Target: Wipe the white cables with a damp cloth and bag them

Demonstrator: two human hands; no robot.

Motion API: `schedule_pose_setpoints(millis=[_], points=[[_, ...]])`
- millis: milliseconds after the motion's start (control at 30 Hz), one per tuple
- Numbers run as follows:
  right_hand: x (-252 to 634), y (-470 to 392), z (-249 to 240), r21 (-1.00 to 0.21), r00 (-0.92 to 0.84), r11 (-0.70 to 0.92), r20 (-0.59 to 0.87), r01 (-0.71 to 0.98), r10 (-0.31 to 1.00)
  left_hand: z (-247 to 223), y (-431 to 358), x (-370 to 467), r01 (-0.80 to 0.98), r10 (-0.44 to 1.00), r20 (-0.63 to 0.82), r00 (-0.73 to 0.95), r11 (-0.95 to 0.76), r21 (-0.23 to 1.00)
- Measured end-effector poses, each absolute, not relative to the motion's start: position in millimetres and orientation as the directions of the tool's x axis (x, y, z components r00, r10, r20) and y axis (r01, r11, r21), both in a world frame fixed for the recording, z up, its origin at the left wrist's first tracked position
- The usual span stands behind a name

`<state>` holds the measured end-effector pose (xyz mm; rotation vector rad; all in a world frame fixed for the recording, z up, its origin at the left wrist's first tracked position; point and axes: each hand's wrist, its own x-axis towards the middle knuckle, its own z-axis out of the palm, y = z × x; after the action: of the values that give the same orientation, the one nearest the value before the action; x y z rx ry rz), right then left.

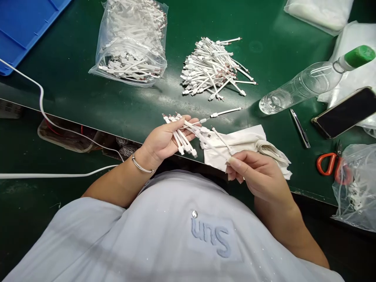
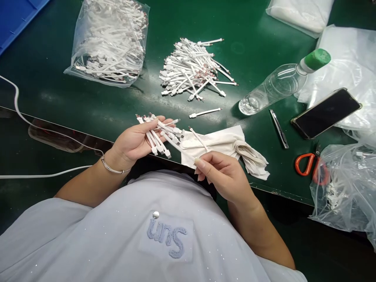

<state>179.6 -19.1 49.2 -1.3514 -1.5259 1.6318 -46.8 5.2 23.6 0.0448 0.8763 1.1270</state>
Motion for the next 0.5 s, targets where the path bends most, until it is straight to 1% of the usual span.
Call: schedule_pose_setpoints(millis=[100, 167, 267, 367, 500], points=[[179, -9, 43, -0.971, -0.195, -0.136, -0.174, 0.196, 0.965, 24, 0, -43, -0.694, 0.763, -0.592, 0.260, 0.574, 0.435], [175, 0, 39, -0.972, -0.144, -0.111, -0.142, 0.206, 0.979, 25, -3, -39, -0.655, 0.749, -0.585, 0.311, 0.615, 0.439], [166, 9, 34, -0.956, -0.232, -0.170, -0.227, 0.241, 0.946, 26, -5, -34, -0.639, 0.747, -0.572, 0.339, 0.629, 0.443], [160, 12, 31, -0.935, -0.333, -0.222, -0.310, 0.277, 0.891, 25, -4, -32, -0.642, 0.758, -0.562, 0.331, 0.617, 0.455], [160, 13, 27, -0.904, -0.369, -0.281, -0.393, 0.322, 0.842, 22, -3, -33, -0.650, 0.767, -0.563, 0.309, 0.602, 0.463]])
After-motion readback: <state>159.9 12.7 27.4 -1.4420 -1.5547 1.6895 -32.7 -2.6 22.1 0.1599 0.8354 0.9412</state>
